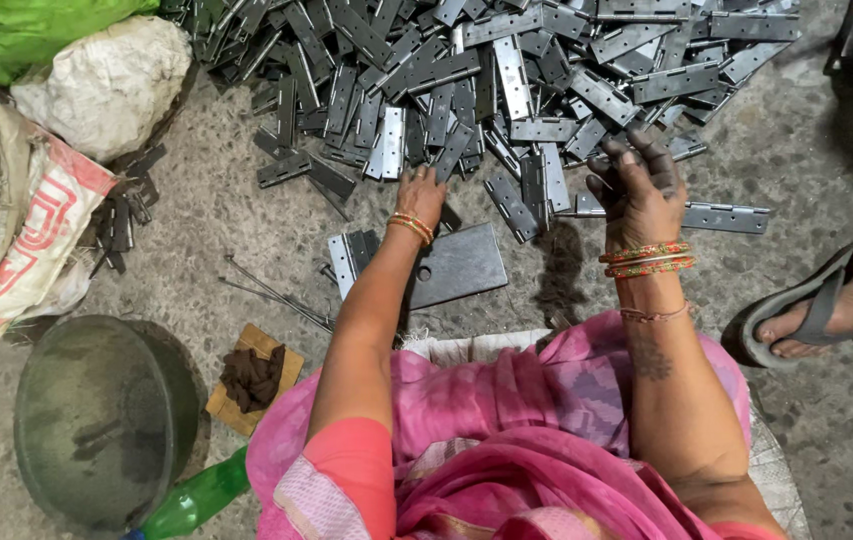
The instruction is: The person sits on the floor and assembles metal hinges by placing two hinge leaves on a metal block, inserting a pin, and striking it with a hammer. The person repeats this process for multiple hinges, placing finished units aside.
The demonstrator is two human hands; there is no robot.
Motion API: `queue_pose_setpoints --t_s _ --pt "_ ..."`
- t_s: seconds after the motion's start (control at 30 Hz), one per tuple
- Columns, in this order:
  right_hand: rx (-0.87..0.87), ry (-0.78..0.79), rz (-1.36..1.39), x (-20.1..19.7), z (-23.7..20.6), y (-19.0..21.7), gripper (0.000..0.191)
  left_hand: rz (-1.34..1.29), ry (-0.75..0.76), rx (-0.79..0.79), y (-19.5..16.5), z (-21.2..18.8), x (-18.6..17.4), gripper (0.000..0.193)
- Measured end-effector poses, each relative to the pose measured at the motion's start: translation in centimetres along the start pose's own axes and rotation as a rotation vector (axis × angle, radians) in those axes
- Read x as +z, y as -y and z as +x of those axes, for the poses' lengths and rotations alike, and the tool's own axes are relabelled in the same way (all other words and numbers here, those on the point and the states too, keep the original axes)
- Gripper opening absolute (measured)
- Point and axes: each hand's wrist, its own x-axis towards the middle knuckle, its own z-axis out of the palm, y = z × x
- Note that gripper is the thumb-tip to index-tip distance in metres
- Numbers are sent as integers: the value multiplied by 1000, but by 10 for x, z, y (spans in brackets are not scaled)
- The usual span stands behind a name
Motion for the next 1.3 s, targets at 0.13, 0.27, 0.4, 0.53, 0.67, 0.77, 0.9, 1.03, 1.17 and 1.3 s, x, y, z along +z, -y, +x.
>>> queue_pose_setpoints --t_s 0.13,0.27,0.4,0.53,0.67,0.77,0.9,1.03,1.17,1.3 --pt "-4 24 -4 2 -2 0 34 -11 45 -21 7 -7 6 19" --pt "-5 35 -2 0 -2 -2 33 -16 -38 42 11 -16 14 15" --pt "-1 39 0 -2 1 -5 33 -95 -7 -36 12 -25 20 16" --pt "6 47 -2 -1 3 -9 33 -341 227 -380 11 -34 24 22" --pt "5 45 -10 0 3 -11 32 -452 -12 -459 9 -42 23 49" --pt "19 36 -10 -1 3 -12 32 -382 -118 -466 7 -46 21 44" --pt "23 29 -27 -1 5 -16 32 -452 57 -498 7 -49 17 24" --pt "33 33 -39 1 8 -23 30 -607 54 -551 7 -54 12 35" --pt "43 45 -29 0 9 -26 30 -1156 -216 -697 8 -59 13 37" --pt "46 62 -22 -1 8 -26 30 -1569 -750 -625 7 -69 1 24"
